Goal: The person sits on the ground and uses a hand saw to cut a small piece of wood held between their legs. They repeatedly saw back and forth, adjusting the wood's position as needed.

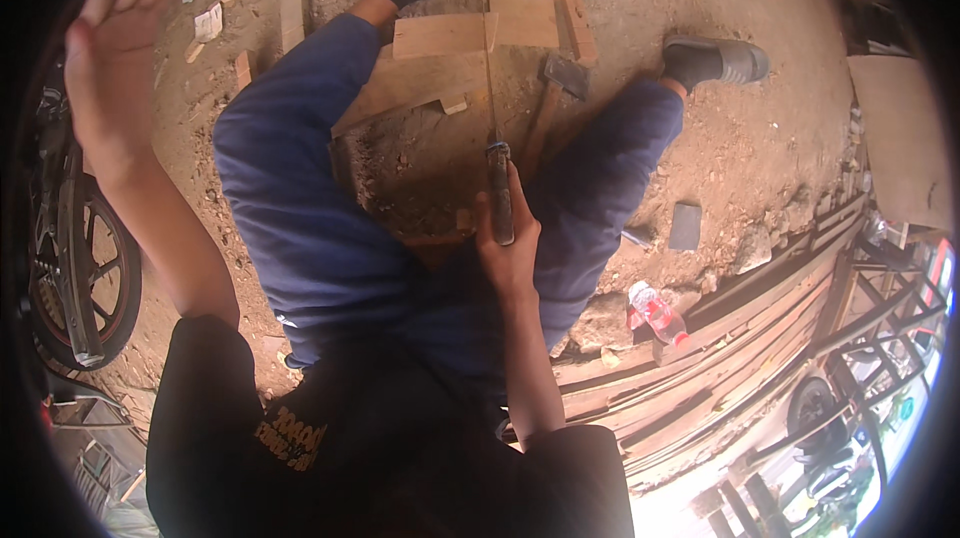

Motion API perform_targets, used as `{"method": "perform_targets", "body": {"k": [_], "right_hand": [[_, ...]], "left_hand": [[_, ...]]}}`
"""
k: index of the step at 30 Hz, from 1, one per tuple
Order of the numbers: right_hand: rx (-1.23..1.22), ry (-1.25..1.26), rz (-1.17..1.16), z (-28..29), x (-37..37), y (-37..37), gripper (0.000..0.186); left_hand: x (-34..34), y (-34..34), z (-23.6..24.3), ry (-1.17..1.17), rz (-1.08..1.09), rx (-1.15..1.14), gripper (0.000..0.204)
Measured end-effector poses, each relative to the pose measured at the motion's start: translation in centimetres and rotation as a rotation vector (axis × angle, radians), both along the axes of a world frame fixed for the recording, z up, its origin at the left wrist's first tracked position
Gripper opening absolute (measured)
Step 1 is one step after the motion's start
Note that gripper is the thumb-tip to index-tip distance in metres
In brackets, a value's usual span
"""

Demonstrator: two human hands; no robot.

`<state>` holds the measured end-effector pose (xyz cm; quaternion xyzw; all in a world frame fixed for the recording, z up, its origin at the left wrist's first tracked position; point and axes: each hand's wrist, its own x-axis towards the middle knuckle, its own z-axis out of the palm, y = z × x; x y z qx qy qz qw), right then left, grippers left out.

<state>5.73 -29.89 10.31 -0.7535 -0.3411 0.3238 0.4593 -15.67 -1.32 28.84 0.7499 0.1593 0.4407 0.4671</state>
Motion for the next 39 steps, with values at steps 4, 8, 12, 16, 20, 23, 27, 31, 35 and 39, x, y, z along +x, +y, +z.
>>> {"method": "perform_targets", "body": {"k": [4, 8, 12, 16, 20, 23, 27, 31, 35, 39], "right_hand": [[-0.001, -0.034, -0.03, -0.7, 1.0, -0.2, 0.054], [0.027, -0.064, -0.018, -0.7, 0.9, 0.1, 0.055], [-0.037, 0.039, -0.012, -0.3, 0.8, 0.4, 0.055], [-0.007, -0.017, -0.037, -1.3, 1.6, -0.2, 0.054], [-0.025, -0.029, -0.008, -0.7, 1.0, 0.6, 0.054], [0.019, -0.101, 0.024, -0.9, 0.9, 0.8, 0.055], [0.023, -0.086, 0.039, -1.2, 0.8, 1.0, 0.055], [-0.016, -0.076, -0.009, -1.2, 1.5, -0.1, 0.055], [0.015, -0.06, 0.019, -1.1, 1.0, 0.5, 0.054], [0.01, -0.055, -0.01, -1.4, 1.4, 0.1, 0.053]], "left_hand": [[-2.0, -2.0, -4.3, 0.356, 0.381, 0.023, 0.043], [-12.6, -5.2, -14.4, 0.761, 0.805, -0.093, 0.037], [-29.5, -18.6, -28.4, 0.632, 1.107, -0.815, 0.045], [-31.0, -33.8, -31.3, 0.544, 1.048, -1.504, 0.032], [-31.7, -49.4, -33.1, 0.567, 0.56, -1.649, 0.033], [-27.6, -50.4, -32.2, 0.599, 0.593, -1.819, 0.033], [-25.3, -47.9, -32.1, 0.585, 0.663, -1.798, 0.033], [-24.9, -38.7, -30.8, 0.599, 0.842, -1.606, 0.033], [-22.2, -24.0, -26.1, 0.463, 1.14, -1.077, 0.033], [-13.8, -8.7, -18.1, 0.278, 0.943, -0.377, 0.028]]}}
